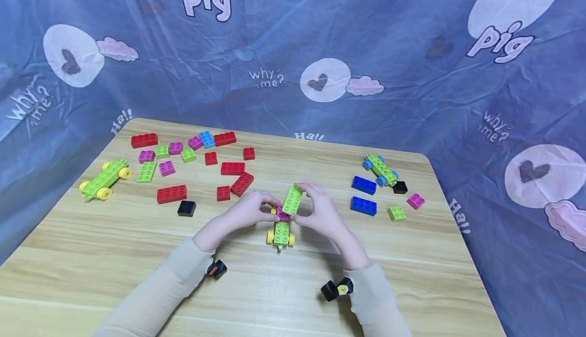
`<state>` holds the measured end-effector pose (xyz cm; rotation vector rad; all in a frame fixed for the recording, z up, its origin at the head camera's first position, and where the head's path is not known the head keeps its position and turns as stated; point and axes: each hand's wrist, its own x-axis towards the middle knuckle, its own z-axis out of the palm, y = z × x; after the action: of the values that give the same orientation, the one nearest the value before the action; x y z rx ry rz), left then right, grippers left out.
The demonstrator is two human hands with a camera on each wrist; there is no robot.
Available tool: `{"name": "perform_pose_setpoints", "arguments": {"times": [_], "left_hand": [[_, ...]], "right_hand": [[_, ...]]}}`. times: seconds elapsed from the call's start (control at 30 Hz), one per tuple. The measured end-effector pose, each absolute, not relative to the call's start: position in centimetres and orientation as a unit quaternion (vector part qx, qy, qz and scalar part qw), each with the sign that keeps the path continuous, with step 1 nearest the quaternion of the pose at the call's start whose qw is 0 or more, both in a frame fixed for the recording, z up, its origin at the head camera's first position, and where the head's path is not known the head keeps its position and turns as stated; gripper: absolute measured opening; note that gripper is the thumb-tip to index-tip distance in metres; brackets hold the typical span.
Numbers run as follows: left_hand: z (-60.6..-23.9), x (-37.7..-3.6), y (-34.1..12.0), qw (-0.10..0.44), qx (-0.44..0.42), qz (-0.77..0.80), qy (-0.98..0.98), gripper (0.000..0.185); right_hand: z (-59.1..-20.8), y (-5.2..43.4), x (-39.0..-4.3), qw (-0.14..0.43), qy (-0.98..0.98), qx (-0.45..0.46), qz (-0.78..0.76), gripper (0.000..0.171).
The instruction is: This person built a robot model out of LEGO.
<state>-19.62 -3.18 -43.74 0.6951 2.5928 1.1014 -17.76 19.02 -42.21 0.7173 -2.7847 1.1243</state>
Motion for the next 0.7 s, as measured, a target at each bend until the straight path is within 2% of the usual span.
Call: {"name": "perform_pose_setpoints", "arguments": {"times": [0.7], "left_hand": [[-43.99, -19.72, -3.39, 0.111, 0.259, 0.371, 0.885, 0.036]], "right_hand": [[-42.76, 18.97, -17.68, -0.026, -0.893, 0.285, 0.346, 0.073]]}}
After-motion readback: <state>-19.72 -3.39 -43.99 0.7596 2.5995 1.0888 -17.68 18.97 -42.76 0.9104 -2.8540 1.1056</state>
